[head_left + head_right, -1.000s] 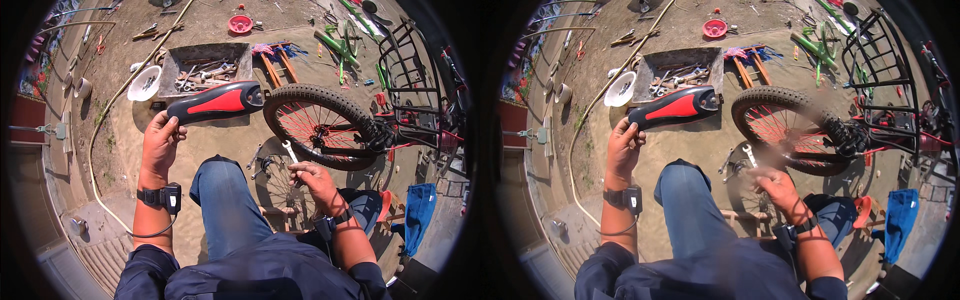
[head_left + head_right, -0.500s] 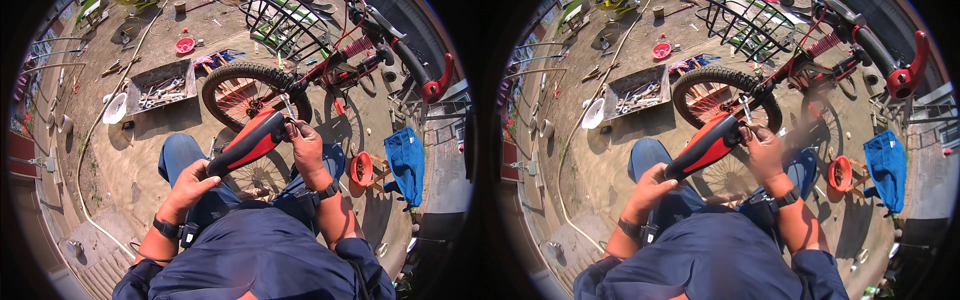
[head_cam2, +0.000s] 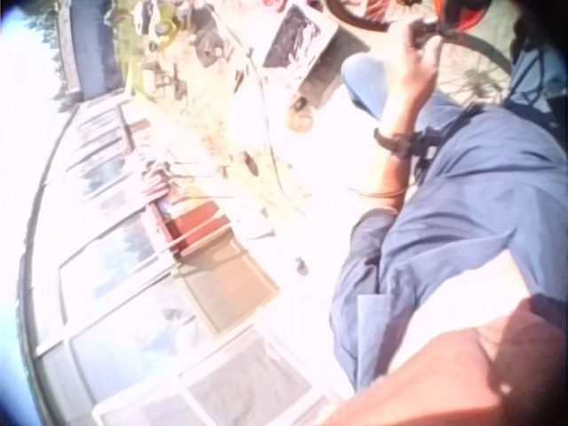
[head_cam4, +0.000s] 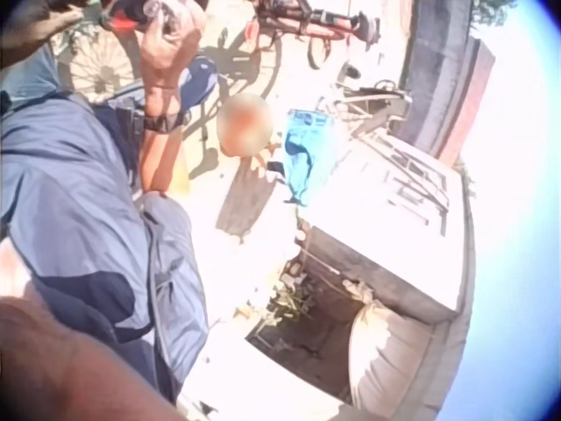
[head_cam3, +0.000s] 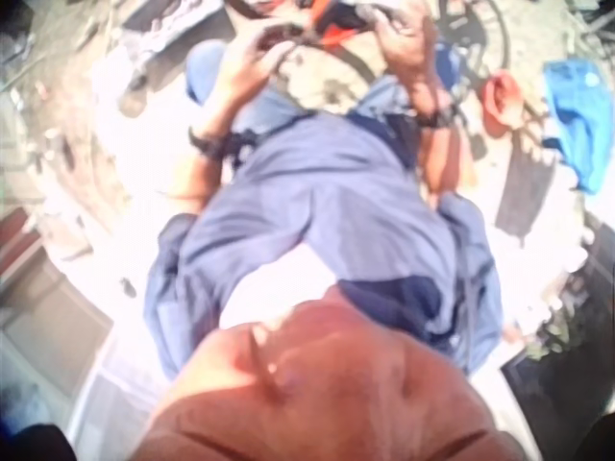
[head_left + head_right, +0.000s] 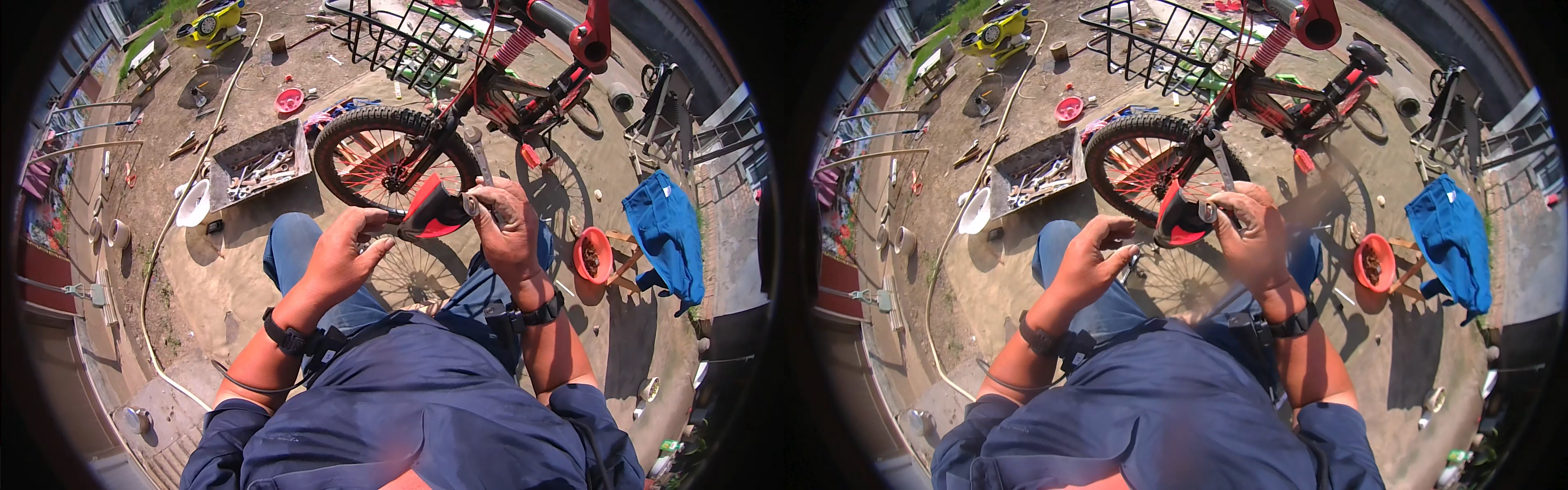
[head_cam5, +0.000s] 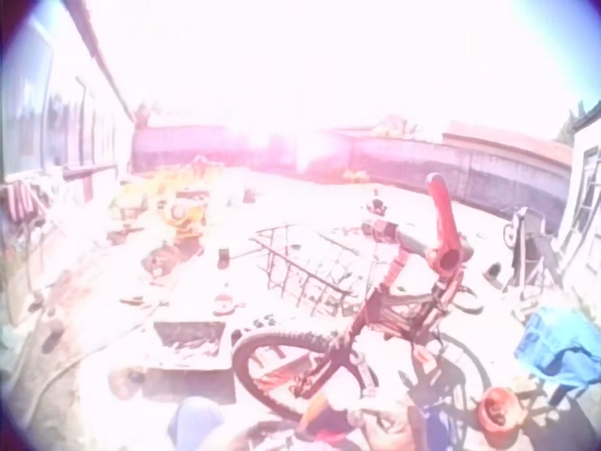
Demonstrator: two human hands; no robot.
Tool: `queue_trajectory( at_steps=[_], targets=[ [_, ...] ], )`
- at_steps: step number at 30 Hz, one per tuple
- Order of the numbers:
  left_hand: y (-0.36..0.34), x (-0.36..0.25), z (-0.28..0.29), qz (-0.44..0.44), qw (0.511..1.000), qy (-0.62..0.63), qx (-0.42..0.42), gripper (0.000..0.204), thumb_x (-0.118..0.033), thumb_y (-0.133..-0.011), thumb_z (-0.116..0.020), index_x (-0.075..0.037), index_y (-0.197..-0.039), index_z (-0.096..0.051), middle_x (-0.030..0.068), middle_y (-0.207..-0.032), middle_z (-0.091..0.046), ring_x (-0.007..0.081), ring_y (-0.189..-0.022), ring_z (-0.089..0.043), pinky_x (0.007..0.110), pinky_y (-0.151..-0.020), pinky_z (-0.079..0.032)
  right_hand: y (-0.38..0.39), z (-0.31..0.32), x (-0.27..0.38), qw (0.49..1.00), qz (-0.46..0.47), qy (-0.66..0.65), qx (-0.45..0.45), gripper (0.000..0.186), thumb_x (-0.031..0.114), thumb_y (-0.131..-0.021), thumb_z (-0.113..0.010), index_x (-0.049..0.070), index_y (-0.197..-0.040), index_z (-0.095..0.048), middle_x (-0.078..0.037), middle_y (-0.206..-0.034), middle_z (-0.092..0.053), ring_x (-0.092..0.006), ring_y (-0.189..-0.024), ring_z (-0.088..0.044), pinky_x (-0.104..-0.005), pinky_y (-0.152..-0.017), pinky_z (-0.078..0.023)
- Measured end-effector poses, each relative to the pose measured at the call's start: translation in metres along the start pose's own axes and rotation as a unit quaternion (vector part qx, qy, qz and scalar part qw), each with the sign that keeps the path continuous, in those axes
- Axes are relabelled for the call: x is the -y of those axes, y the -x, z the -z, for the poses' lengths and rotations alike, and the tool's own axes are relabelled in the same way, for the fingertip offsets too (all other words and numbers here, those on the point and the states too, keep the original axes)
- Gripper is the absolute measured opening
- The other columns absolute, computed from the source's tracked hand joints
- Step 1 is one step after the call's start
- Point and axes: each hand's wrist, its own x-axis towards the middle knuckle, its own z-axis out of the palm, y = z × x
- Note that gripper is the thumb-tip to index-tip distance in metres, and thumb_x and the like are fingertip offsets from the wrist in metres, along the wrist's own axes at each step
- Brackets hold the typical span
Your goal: The person is sitting and repairing a bicycle. They use a screwdriver to tighten a screw on the red mudguard, then use their hands to adjust the mudguard's position and secure it to the bicycle frame.
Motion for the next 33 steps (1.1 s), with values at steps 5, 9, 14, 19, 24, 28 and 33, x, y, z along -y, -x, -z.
queue_trajectory(
  at_steps=[5,9,14,19,24,28,33],
  targets=[
    [-0.021,-0.035,-0.015,-0.248,0.962,-0.085,-0.079,0.046,-0.003,-0.075,-0.081,-0.005,-0.117,-0.063,0.0141,-0.114,-0.064,0.0326,-0.105,-0.064,0.037,-0.089,-0.054,-0.001,0.01,0.021,0.998,0.023,0.059,-0.003,0.015,0.006,-0.08,-0.077,0.007,-0.094,-0.073,-0.009,-0.096,-0.069,-0.0274,-0.094,-0.063,-0.0364,-0.084,-0.052],
    [-0.035,-0.05,-0.032,-0.334,0.93,-0.115,-0.099,0.044,-0.009,-0.072,-0.081,-0.008,-0.113,-0.065,0.0104,-0.11,-0.064,0.0308,-0.099,-0.064,0.043,-0.086,-0.053,-0.004,0.018,0.033,0.996,0.043,0.062,0.039,0.016,0.003,-0.078,-0.076,0.007,-0.094,-0.073,-0.008,-0.093,-0.069,-0.0268,-0.093,-0.063,-0.0367,-0.083,-0.052],
    [-0.043,-0.05,-0.038,-0.377,0.906,-0.17,-0.09,0.031,-0.011,-0.072,-0.079,-0.01,-0.101,-0.068,0.0063,-0.101,-0.067,0.0267,-0.093,-0.065,0.039,-0.079,-0.054,-0.002,0.022,0.033,0.995,0.046,0.062,0.064,0.019,0.003,-0.075,-0.075,0.006,-0.094,-0.073,-0.009,-0.094,-0.069,-0.0277,-0.093,-0.063,-0.0372,-0.083,-0.053],
    [-0.046,-0.043,-0.037,-0.35,0.911,-0.174,-0.131,0.023,-0.008,-0.074,-0.078,-0.008,-0.095,-0.068,0.0074,-0.09,-0.066,0.0272,-0.08,-0.066,0.039,-0.07,-0.054,0.0,0.013,0.022,0.996,-0.021,-0.015,0.088,0.042,0.017,-0.072,-0.086,0.003,-0.107,-0.069,-0.012,-0.105,-0.065,-0.0277,-0.1,-0.063,-0.0365,-0.088,-0.051],
    [-0.054,-0.042,-0.028,-0.354,0.901,-0.162,-0.191,0.019,-0.004,-0.078,-0.076,-0.006,-0.095,-0.067,0.0103,-0.084,-0.066,0.0289,-0.073,-0.067,0.038,-0.062,-0.054,0.03,-0.006,0.005,0.953,-0.209,-0.188,0.112,0.069,0.029,-0.072,-0.09,-0.005,-0.124,-0.06,-0.014,-0.118,-0.062,-0.0234,-0.111,-0.061,-0.0342,-0.097,-0.048],
    [-0.056,-0.04,-0.024,-0.353,0.901,-0.166,-0.191,0.02,-0.003,-0.079,-0.076,-0.006,-0.096,-0.067,0.0104,-0.083,-0.066,0.0293,-0.072,-0.067,0.038,-0.061,-0.054,0.034,-0.021,0.017,0.846,-0.303,-0.423,0.121,0.064,0.019,-0.075,-0.088,-0.005,-0.126,-0.058,-0.011,-0.123,-0.062,-0.0166,-0.111,-0.06,-0.0311,-0.098,-0.048],
    [-0.056,-0.037,-0.015,-0.321,0.908,-0.202,-0.18,0.022,-0.002,-0.078,-0.077,-0.005,-0.097,-0.067,0.0118,-0.086,-0.066,0.0305,-0.077,-0.067,0.038,-0.066,-0.055,0.009,-0.008,0.034,0.939,-0.226,-0.235,0.108,0.044,0.008,-0.076,-0.082,0.001,-0.116,-0.065,-0.007,-0.108,-0.067,-0.0125,-0.102,-0.062,-0.0297,-0.093,-0.05]
  ],
)
